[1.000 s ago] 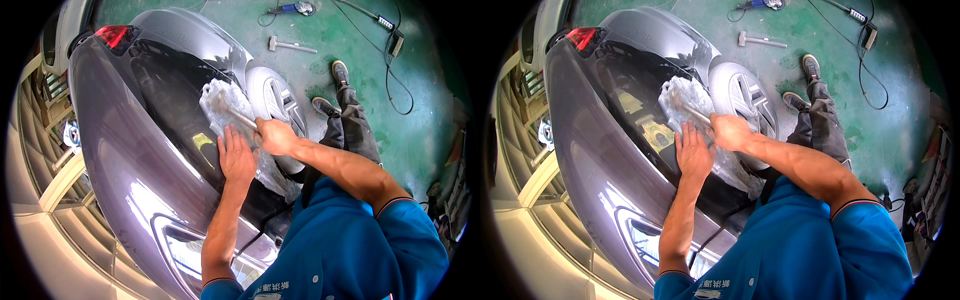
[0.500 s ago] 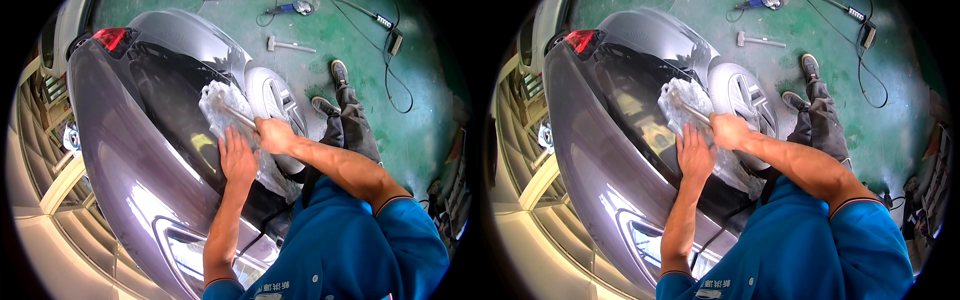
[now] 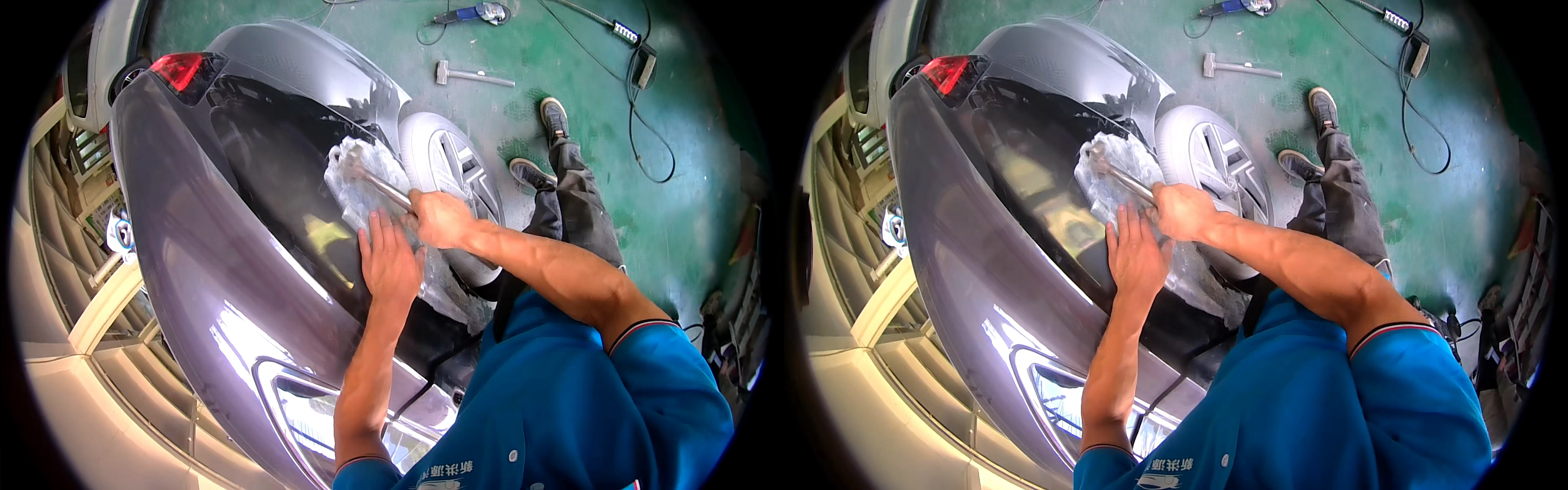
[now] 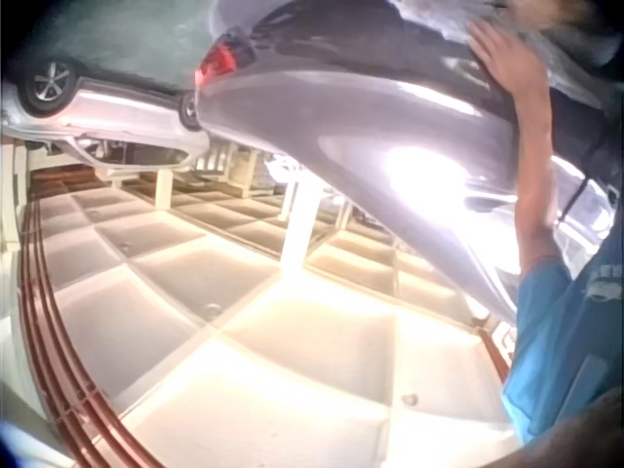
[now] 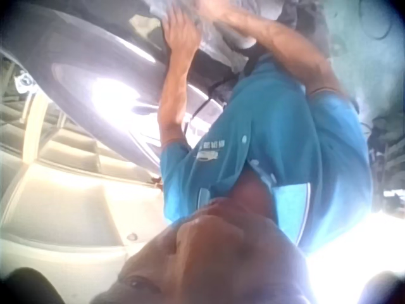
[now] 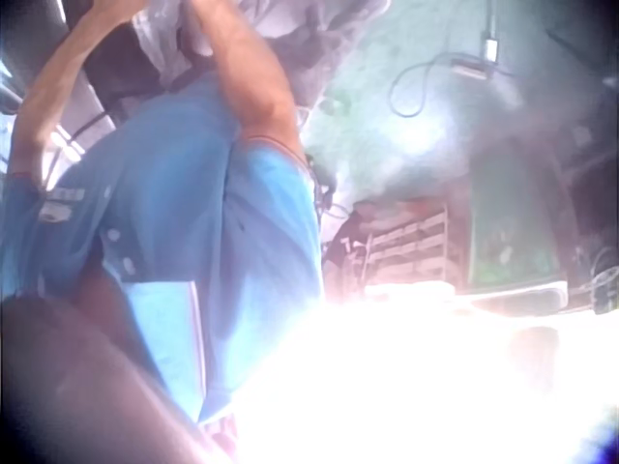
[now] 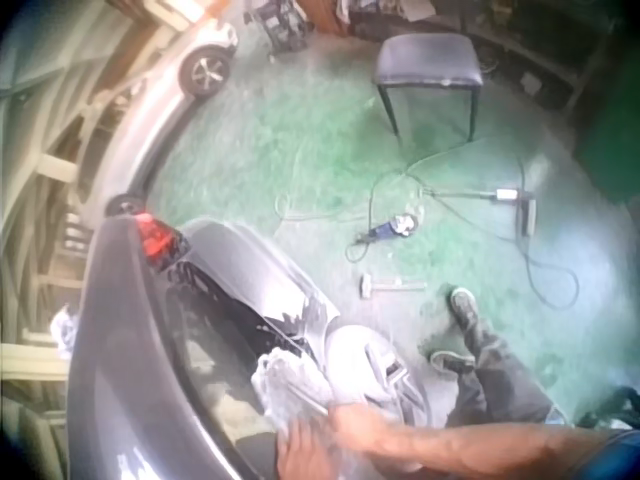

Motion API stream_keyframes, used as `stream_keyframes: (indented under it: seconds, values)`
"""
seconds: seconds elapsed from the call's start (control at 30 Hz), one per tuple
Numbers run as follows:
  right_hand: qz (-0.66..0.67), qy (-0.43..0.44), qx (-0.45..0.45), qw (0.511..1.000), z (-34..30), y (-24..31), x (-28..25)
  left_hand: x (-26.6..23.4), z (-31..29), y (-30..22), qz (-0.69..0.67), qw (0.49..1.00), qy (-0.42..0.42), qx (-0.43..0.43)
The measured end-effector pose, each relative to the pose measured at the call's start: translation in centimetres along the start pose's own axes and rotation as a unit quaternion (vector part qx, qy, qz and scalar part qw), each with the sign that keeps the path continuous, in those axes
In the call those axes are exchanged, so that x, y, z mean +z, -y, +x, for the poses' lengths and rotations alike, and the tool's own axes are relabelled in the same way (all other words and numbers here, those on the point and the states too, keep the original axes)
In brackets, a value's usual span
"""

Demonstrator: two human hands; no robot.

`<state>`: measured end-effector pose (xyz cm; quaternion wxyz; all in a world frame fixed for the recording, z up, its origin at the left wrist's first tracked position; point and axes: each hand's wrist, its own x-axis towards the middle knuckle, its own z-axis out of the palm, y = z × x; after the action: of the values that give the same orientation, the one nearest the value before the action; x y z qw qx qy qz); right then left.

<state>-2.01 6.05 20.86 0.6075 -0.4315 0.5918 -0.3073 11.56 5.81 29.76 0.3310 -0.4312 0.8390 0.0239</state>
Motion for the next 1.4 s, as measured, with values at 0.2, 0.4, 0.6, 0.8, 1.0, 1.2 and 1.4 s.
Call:
stream_keyframes:
  seconds: [0.2, 0.4, 0.6, 0.8, 1.0, 1.2, 1.4]
  values:
    - [0.011, -0.006, 0.033, 0.999, 0.3, 0.2, -0.3, -0.1, -0.2, 0.0, 0.003, 1.0, 0.02, -0.004]
    - [0.018, -0.015, 0.05, 0.998, 0.7, 0.4, -1.2, 0.2, -0.3, -0.1, 0.004, 1.0, 0.015, -0.003]
    - [0.008, 0.017, 0.043, 0.999, 1.5, 0.7, -1.8, 0.0, 0.0, 0.0, 0.009, 1.0, 0.021, 0.001]
    - [-0.006, 0.03, 0.007, 1.0, 2.6, 1.5, -1.6, -0.5, 0.5, 0.3, 0.011, 0.998, 0.058, 0.001]
    - [-0.019, 0.065, 0.041, 0.997, 2.7, 0.4, -3.2, -1.5, 2.7, 2.4, 0.12, 0.989, 0.086, 0.009]
    - [0.068, -0.02, 0.146, 0.987, 0.3, -5.4, -8.6, -5.4, 12.3, 10.0, 0.274, 0.96, 0.015, -0.054]
    - [0.007, -0.142, 0.243, 0.96, -4.0, -12.0, -17.3, -5.1, 21.0, 12.1, 0.255, 0.962, 0.0, -0.094]
